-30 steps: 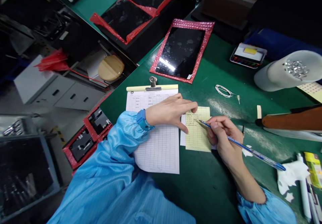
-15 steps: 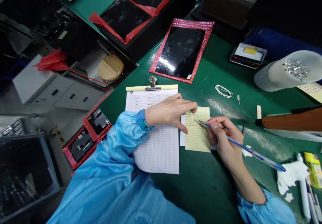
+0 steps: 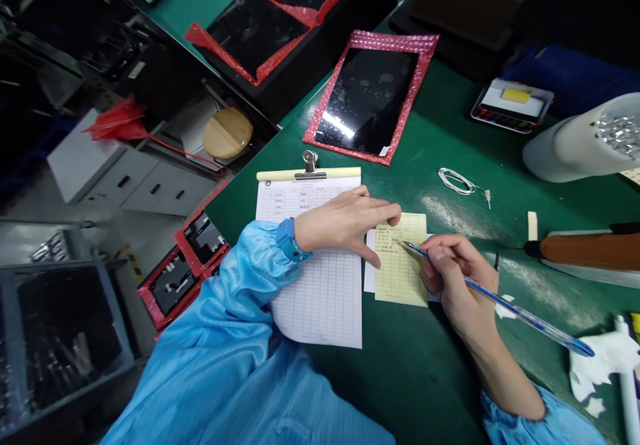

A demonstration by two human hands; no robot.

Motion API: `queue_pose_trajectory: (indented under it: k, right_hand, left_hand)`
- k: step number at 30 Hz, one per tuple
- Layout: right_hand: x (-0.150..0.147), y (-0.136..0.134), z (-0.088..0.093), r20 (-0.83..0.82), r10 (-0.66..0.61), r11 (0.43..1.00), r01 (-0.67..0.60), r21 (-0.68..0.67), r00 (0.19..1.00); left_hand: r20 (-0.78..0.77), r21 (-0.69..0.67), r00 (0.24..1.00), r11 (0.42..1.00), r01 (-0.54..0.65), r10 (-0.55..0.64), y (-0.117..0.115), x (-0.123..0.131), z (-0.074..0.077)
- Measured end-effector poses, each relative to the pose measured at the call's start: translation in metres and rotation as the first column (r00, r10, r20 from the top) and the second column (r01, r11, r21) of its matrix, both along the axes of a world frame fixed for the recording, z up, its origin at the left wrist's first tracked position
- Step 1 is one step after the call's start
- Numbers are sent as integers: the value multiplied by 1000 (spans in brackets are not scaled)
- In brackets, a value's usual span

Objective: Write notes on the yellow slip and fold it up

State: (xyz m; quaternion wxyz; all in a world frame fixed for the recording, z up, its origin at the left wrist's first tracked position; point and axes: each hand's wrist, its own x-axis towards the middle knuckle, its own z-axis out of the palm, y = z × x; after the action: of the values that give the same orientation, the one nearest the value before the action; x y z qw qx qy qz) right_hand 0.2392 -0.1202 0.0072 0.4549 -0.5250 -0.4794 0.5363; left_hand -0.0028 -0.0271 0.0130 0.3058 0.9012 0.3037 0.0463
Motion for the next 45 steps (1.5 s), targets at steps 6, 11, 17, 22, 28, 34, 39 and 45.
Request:
queue_pose_trajectory:
  k: [6, 11, 17, 22, 28, 34, 39, 45]
  right_hand:
    - [3, -1, 0, 18, 5, 1000, -5, 1, 1000]
    - [3, -2, 0, 25, -2, 1000, 2, -22, 1000]
    - [3, -3, 1, 25, 8, 1000, -8, -24, 1000]
    - [3, -3, 1, 27, 3, 1000, -3, -11, 1000]
    - [3, -3, 0, 36, 6, 1000, -6, -7, 999]
    - [4, -4, -1, 40, 5, 1000, -5, -8, 999]
    - [3, -3, -1, 38, 6, 1000, -6, -13, 999]
    - [4, -3, -1, 36, 15, 1000, -14, -12, 999]
  left_hand:
    - [9, -14, 1000, 1000, 11, -11, 0, 0, 0]
    - [1, -4, 1000, 1000, 11, -11, -2, 0, 1]
    - [24, 3, 999, 1000, 21, -21, -2, 0, 0]
    - [38, 19, 999, 1000, 20, -21, -2, -1, -1]
    - [28, 10, 999, 1000, 23, -24, -2, -1, -1]
    - [37, 5, 999, 1000, 9, -10, -2, -1, -3]
    - [35, 9, 999, 1000, 20, -20, -2, -1, -3]
    - [31, 4, 999, 1000, 7, -8, -2, 0, -2]
